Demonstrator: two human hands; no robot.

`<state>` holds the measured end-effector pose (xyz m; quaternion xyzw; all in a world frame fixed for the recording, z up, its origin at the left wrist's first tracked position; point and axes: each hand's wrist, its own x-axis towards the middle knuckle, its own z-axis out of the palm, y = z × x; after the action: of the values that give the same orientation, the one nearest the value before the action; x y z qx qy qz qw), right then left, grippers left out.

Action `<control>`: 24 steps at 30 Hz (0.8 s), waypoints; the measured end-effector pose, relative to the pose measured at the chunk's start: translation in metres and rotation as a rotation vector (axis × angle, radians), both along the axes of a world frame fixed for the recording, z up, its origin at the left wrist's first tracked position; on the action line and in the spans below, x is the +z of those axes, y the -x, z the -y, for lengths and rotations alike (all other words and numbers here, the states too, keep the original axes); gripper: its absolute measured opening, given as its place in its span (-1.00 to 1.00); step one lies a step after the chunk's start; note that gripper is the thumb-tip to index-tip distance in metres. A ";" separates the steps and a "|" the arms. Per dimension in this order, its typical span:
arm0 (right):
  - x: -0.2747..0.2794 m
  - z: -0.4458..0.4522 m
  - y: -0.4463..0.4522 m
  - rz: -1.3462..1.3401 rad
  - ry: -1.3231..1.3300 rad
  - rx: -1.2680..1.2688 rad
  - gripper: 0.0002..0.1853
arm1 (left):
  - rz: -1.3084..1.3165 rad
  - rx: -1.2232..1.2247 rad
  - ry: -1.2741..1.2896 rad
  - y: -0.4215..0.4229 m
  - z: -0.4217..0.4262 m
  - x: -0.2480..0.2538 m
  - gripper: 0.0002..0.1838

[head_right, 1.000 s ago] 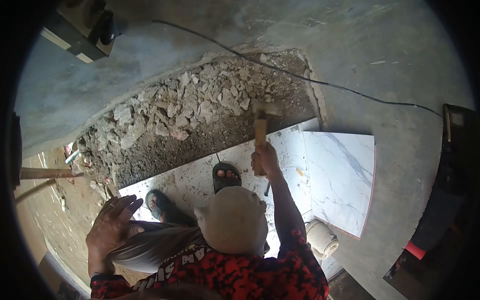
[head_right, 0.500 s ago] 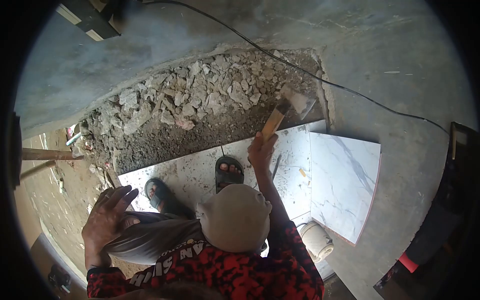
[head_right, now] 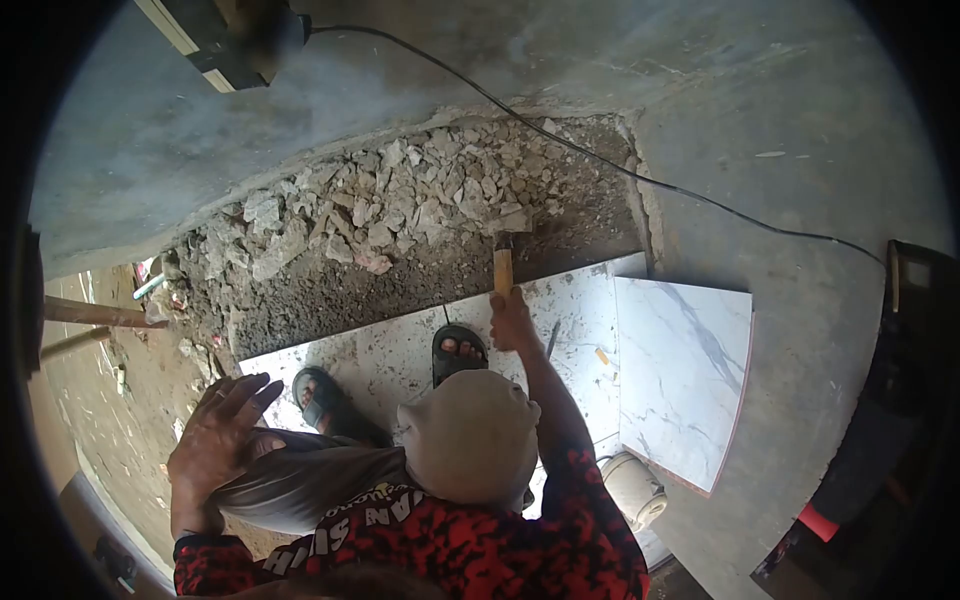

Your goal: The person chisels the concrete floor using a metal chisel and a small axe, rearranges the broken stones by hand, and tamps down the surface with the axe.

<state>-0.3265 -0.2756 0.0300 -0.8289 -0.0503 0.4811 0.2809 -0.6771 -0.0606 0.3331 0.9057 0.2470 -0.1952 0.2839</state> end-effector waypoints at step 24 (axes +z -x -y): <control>0.028 0.009 0.014 -0.255 -0.259 -0.062 -0.64 | 0.013 -0.030 0.015 -0.012 -0.002 0.002 -0.33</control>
<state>-0.3406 -0.2842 0.0578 -0.7191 -0.0501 0.5631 0.4041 -0.6656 -0.0589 0.3353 0.9085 0.2300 -0.1952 0.2892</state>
